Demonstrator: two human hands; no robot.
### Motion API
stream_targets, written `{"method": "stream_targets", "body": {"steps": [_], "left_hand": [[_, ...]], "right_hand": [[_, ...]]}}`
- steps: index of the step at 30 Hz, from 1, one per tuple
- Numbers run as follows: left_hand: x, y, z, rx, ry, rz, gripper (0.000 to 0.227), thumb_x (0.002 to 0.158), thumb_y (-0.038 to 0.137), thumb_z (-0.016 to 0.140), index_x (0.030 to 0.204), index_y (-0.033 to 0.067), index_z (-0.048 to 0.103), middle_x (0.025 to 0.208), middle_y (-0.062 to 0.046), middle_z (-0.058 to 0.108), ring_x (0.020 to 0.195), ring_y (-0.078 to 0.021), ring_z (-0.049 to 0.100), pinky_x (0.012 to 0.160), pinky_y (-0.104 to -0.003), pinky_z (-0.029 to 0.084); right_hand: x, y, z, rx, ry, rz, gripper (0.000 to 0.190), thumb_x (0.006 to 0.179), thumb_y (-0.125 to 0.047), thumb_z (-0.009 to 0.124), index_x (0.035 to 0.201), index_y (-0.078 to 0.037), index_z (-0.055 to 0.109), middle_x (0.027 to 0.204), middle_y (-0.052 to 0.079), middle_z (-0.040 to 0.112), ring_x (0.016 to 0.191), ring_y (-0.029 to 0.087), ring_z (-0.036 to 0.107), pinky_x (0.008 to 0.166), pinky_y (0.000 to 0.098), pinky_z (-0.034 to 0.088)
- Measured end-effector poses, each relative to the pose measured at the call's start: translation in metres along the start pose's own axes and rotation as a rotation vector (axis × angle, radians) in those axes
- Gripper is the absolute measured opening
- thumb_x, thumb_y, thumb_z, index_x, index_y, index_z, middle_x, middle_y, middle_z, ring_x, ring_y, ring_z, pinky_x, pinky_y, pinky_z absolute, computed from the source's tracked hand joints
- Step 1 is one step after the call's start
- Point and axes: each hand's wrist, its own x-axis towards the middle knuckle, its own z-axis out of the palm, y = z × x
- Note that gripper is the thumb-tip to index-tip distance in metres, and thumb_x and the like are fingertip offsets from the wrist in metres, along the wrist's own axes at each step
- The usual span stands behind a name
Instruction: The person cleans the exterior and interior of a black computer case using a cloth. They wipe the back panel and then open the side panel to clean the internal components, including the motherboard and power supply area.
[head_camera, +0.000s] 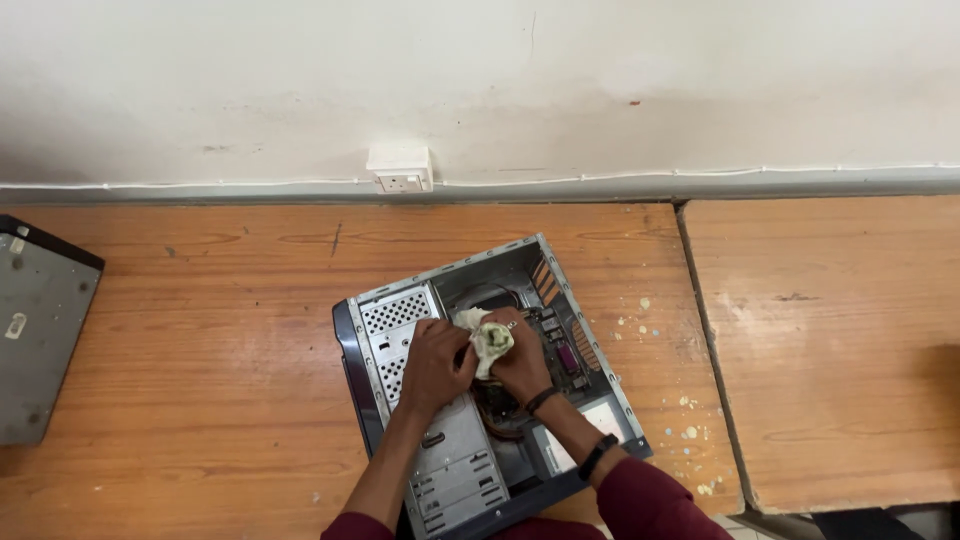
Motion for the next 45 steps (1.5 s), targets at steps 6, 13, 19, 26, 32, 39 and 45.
{"method": "stream_targets", "body": {"steps": [6,13,19,26,32,39,45], "left_hand": [[0.005,0.006,-0.001,0.027,-0.090,-0.015,0.019,0.090,0.018,0.070,0.079,0.0031,0.074,0.077,-0.009,0.073,0.078,-0.0270,0.064,0.092,-0.042,0.042],[-0.009,-0.016,0.014,0.012,0.011,-0.067,0.015,0.093,0.015,0.065,0.092,0.0018,0.072,0.080,-0.013,0.067,0.082,-0.0305,0.062,0.095,-0.041,0.043],[-0.004,-0.002,0.000,0.055,-0.029,-0.001,0.029,0.076,0.017,0.072,0.101,0.0029,0.074,0.092,-0.013,0.069,0.097,-0.0315,0.058,0.094,-0.041,0.043],[-0.003,-0.009,0.012,0.198,-0.267,0.015,0.037,0.073,0.033,0.081,0.102,0.0114,0.076,0.106,-0.005,0.072,0.110,-0.0232,0.058,0.103,-0.044,0.030],[0.006,0.004,0.004,0.184,-0.378,-0.180,0.027,0.078,0.042,0.081,0.090,0.0180,0.077,0.109,0.000,0.073,0.116,-0.0188,0.058,0.105,-0.040,0.029],[0.001,-0.009,0.009,-0.005,-0.041,-0.151,0.034,0.095,0.040,0.070,0.115,0.0123,0.071,0.115,-0.007,0.071,0.117,-0.0277,0.061,0.104,-0.042,0.041],[-0.003,-0.031,0.001,-0.085,0.138,-0.176,0.035,0.104,0.034,0.057,0.123,0.0072,0.067,0.128,-0.016,0.066,0.124,-0.0370,0.058,0.107,-0.045,0.043]], "right_hand": [[-0.003,0.035,0.012,-0.194,-0.084,0.274,0.032,0.083,-0.010,0.077,0.110,-0.005,0.060,0.112,0.017,0.060,0.107,0.039,0.061,0.086,0.0452,0.052],[0.005,0.001,-0.004,-0.255,-0.195,0.073,0.031,0.084,-0.013,0.080,0.109,-0.008,0.062,0.108,0.015,0.062,0.107,0.038,0.061,0.088,0.0444,0.052],[-0.015,-0.031,-0.019,0.125,-0.066,0.090,0.046,0.073,-0.014,0.086,0.112,-0.011,0.061,0.118,0.010,0.063,0.111,0.028,0.065,0.096,0.0376,0.055],[-0.073,-0.054,-0.013,-0.146,-0.188,0.108,0.047,0.072,-0.005,0.084,0.110,-0.010,0.057,0.148,0.016,0.047,0.131,0.040,0.054,0.108,0.0438,0.049],[-0.107,-0.076,-0.026,-0.165,-0.444,0.203,0.039,0.075,0.002,0.069,0.111,-0.010,0.058,0.157,0.014,0.043,0.132,0.041,0.057,0.107,0.0419,0.055],[-0.080,-0.112,-0.025,-0.276,-0.676,-0.153,0.045,0.093,-0.045,0.071,0.117,-0.007,0.068,0.155,0.024,0.042,0.144,0.051,0.032,0.119,0.0571,0.029],[-0.033,-0.063,0.019,-0.522,-0.620,-0.205,0.053,0.096,-0.047,0.065,0.113,0.003,0.068,0.161,0.039,0.025,0.148,0.051,0.025,0.123,0.0557,0.021]]}}
